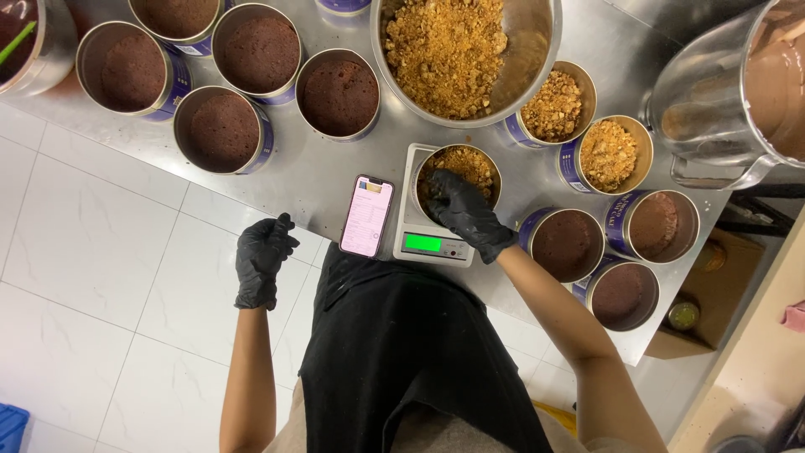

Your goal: Weighing and adding crumble topping to containers on a digital scale.

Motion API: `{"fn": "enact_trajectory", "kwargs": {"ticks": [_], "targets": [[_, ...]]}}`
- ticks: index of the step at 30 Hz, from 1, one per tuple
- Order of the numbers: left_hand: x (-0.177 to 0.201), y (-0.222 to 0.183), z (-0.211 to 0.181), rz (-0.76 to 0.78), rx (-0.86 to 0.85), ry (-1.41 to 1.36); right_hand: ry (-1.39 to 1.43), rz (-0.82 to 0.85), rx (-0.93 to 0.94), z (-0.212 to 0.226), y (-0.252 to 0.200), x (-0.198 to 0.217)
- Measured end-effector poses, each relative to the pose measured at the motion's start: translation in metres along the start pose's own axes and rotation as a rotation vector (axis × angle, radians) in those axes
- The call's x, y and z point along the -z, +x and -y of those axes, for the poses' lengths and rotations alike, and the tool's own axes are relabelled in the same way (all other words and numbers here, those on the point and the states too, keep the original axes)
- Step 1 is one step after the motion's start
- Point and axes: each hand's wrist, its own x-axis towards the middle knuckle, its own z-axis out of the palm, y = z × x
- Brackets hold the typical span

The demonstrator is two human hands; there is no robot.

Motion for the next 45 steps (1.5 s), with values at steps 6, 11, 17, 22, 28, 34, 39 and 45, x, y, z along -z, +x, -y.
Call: {"fn": "enact_trajectory", "kwargs": {"ticks": [6, 11, 17, 22, 28, 34, 39, 45], "targets": [[0.000, -0.004, -0.004, 0.008, 0.024, -0.002, -0.170, -0.180, 0.099, 0.036, 0.007, 0.022], [0.001, -0.003, -0.005, -0.007, 0.027, 0.011, -0.433, -0.194, 0.158, 0.035, 0.005, 0.020], [-0.001, -0.006, -0.010, 0.004, 0.037, 0.026, -0.429, -0.152, 0.215, 0.045, -0.004, 0.025], [0.001, -0.005, -0.008, 0.013, 0.020, -0.005, -0.019, -0.039, -0.006, 0.094, -0.010, 0.081], [-0.003, -0.003, -0.007, 0.029, 0.037, 0.003, -0.144, -0.104, 0.042, 0.027, -0.017, 0.057], [-0.004, -0.005, -0.015, 0.034, 0.022, 0.005, 0.240, 0.163, 0.009, 0.029, -0.002, 0.042], [0.001, -0.003, -0.004, 0.021, 0.057, 0.008, -0.066, 0.144, -0.172, 0.053, 0.000, 0.065], [-0.004, -0.008, -0.018, 0.023, -0.003, 0.049, 1.000, -0.033, -0.009, 0.039, -0.012, 0.089]]}}
